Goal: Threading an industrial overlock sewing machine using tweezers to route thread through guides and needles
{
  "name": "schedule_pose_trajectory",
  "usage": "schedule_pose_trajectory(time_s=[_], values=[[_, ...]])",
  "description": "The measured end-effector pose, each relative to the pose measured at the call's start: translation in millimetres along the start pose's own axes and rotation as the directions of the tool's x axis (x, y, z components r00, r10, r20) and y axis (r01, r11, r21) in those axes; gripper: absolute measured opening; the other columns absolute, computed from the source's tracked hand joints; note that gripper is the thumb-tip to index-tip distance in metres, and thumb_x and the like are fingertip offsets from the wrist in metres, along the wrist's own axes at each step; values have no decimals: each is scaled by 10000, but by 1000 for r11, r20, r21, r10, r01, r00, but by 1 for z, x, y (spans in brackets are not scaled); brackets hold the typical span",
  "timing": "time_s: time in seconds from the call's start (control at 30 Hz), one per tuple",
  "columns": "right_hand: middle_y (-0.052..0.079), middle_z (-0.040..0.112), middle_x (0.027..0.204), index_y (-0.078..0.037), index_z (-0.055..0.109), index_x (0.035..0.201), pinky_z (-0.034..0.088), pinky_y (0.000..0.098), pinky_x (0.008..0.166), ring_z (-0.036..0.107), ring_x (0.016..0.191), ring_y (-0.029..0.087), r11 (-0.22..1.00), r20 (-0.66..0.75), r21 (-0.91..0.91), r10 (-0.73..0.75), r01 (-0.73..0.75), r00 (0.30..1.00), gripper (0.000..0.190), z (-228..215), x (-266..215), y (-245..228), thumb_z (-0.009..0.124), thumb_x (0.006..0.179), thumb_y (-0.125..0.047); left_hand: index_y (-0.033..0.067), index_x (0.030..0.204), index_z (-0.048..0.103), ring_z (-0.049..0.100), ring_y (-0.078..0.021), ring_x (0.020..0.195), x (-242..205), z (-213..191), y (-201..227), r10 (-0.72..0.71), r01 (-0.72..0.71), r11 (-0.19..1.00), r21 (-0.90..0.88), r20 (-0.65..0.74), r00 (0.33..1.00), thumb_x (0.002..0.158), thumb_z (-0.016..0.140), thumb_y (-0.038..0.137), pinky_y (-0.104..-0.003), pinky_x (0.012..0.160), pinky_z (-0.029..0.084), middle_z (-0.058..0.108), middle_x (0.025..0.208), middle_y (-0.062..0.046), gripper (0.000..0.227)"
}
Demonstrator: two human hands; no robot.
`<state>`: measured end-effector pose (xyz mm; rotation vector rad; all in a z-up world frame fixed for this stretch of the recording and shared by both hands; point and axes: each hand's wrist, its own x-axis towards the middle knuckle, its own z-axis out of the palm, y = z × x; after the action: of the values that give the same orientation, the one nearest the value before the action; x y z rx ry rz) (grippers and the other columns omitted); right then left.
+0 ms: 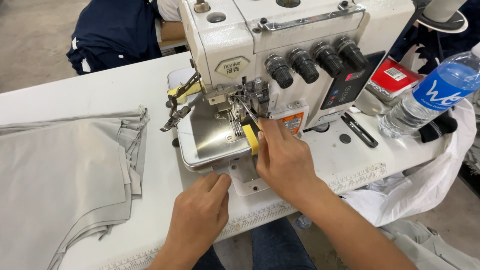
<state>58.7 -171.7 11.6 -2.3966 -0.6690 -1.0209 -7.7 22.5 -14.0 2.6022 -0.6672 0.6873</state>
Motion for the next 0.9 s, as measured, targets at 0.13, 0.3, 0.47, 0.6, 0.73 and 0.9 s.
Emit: schedule_pose_trajectory(time_s=[0.13,0.3,0.47,0.6,0.73,0.9], values=[[94,630,936,-28,567,1203,501,383,549,617,733,305,998,11,-53,15,-15,1000,328,7,0,0,562,884,50,101,841,502,489,-231,612,1,0,2,20,-20,1000,-8,-3,1000,833,572,-57,-372,454,398,510,727,-31,173],[104,632,855,-8,578,1124,427,361,437,586,612,267,997,4,-32,-72,72,997,303,4,6,2,567,845,110,104,878,528,534,-237,637,1,2,2,18,-18,999,-28,17,1000,849,581,-51,-382,438,413,533,760,-27,166],[97,643,909,-21,574,1170,475,389,501,616,690,270,999,66,48,7,-10,998,204,-11,2,3,534,971,-9,98,869,502,515,-240,620,3,3,8,46,-45,998,-45,23,999,843,574,-50,-382,456,409,524,764,-39,166],[33,623,839,-34,592,1197,448,319,551,555,599,157,948,60,268,163,-173,985,226,-31,-18,-3,478,1062,-175,96,856,512,550,-233,604,1,17,21,103,-95,985,-147,47,994,828,597,-42,-370,490,450,566,746,-53,164],[13,548,810,-55,576,1126,444,260,544,503,639,102,786,201,491,318,-376,927,272,-37,-48,-10,455,1064,-290,81,907,521,559,-295,643,-23,47,46,183,-166,962,-218,63,981,784,556,-7,-430,492,467,568,781,-101,155],[122,696,753,24,674,1159,433,213,307,506,374,115,45,607,704,479,-708,634,221,-23,-98,-13,650,939,27,119,772,541,475,-205,516,-71,58,79,227,-223,961,-162,4,974,953,591,159,-361,427,376,463,665,-43,192]])
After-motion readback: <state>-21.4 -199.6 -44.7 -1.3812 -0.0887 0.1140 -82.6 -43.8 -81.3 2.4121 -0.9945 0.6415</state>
